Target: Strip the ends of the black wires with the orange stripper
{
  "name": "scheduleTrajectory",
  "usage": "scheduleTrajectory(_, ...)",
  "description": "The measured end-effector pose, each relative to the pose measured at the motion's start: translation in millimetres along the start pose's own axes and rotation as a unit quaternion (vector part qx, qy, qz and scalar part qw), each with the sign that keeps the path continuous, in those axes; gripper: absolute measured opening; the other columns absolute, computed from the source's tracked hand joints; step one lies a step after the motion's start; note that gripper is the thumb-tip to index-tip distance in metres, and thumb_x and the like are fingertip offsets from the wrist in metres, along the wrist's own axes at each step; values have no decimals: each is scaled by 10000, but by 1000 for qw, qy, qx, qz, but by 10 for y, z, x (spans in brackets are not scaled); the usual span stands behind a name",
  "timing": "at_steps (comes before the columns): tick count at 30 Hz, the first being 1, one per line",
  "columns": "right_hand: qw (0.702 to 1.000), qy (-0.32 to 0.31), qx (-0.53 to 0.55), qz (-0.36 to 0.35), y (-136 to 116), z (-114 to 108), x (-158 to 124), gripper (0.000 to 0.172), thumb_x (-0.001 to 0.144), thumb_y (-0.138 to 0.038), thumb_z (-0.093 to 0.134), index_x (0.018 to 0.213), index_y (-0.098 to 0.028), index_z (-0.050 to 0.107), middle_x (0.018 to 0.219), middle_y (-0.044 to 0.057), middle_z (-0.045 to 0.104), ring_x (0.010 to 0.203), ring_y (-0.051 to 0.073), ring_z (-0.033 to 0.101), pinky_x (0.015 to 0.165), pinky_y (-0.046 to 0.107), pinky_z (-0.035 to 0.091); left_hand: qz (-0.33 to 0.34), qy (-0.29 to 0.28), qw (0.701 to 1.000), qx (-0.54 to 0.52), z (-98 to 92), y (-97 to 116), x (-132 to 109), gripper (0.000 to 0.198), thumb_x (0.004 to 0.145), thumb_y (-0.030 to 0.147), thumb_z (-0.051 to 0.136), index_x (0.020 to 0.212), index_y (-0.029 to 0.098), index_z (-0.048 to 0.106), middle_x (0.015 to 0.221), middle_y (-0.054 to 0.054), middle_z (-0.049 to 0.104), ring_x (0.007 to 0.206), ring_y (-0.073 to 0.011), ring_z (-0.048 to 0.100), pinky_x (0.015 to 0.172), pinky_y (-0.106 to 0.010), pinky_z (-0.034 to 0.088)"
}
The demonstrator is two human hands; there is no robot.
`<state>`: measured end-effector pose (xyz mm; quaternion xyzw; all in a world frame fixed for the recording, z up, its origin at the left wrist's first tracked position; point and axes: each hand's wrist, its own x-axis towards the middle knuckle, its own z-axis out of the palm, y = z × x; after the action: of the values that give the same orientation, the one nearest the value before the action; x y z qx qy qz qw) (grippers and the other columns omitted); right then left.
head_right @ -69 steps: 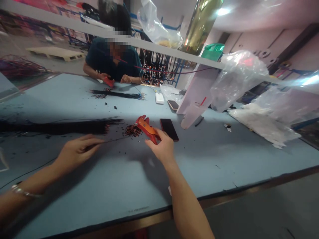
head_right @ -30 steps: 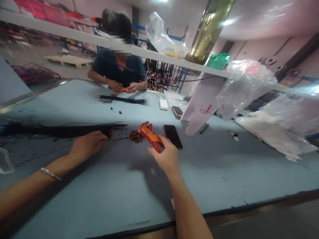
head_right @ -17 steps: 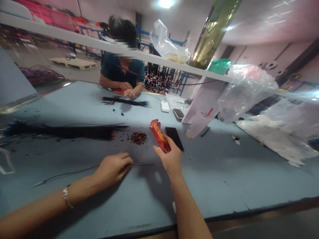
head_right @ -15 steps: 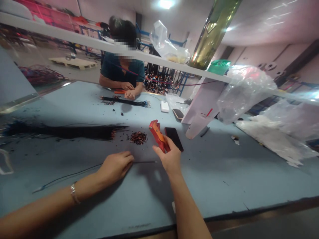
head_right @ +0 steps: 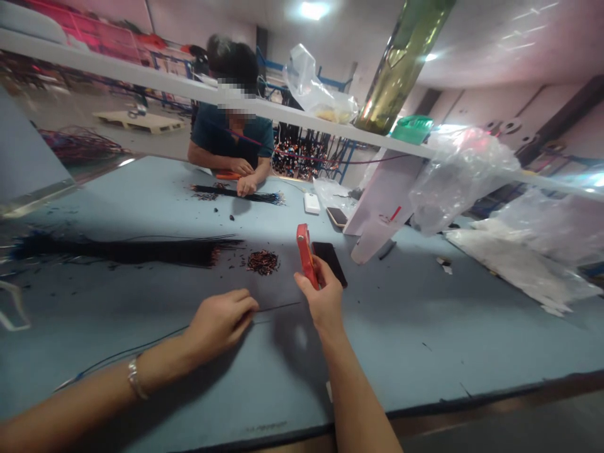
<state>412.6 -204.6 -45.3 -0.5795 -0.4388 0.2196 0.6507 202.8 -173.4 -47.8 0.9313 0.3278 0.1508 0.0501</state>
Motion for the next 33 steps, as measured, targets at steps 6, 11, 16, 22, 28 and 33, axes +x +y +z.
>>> scheduleTrajectory(6, 999, 18, -26, -25, 75, -35, 31, 412, 712, -344, 709, 1082, -178, 639, 874, 45, 660, 797, 201, 607, 804, 372, 482, 64, -56, 995, 46, 152, 293, 316, 139, 828, 112, 507, 825, 155, 638, 850, -90, 664, 775, -227, 625, 661, -337, 471)
scheduleTrajectory(11, 999, -3, -36, 2, 105, -23, 24, 452, 710, -369, 704, 1110, -174, 623, 926, 60, 662, 851, 217, 609, 839, 389, 470, -33, -62, 991, 118, 73, -10, 393, 189, 814, 31, 488, 870, 92, 658, 879, -166, 669, 848, -271, 638, 679, -365, 483)
scheduleTrajectory(16, 998, -50, 11, 39, -33, 31, -59, 349, 702, -340, 711, 1008, -184, 647, 862, 34, 653, 817, 204, 592, 798, 342, 465, -58, 10, 996, 61, -92, -274, 122, 196, 864, 113, 455, 906, 168, 638, 891, -81, 654, 778, -215, 634, 619, -299, 459)
scheduleTrajectory(22, 921, -244, 265, 149, -115, 122, -226, 366, 765, -370, 626, 1070, -168, 624, 891, 75, 669, 785, 222, 633, 716, 345, 495, -80, 47, 992, 87, -92, -310, -71, 273, 842, 46, 428, 972, 195, 616, 928, -59, 640, 704, -176, 618, 534, -264, 394)
scheduleTrajectory(28, 831, -332, 386, 225, 3, 246, -323, 435, 753, -388, 603, 1128, -169, 586, 886, 74, 664, 733, 213, 646, 718, 367, 501, -2, 40, 986, 162, 6, -518, -171, 222, 864, 79, 457, 867, 186, 652, 781, -61, 647, 701, -198, 605, 583, -283, 414)
scheduleTrajectory(33, 821, -272, 423, 270, 128, 297, -355, 361, 737, -332, 588, 1080, -220, 606, 892, 35, 664, 775, 198, 634, 758, 373, 501, -3, 84, 991, 103, 66, -598, -208, 237, 922, 237, 455, 853, 211, 681, 719, -41, 648, 645, -173, 595, 544, -261, 382)
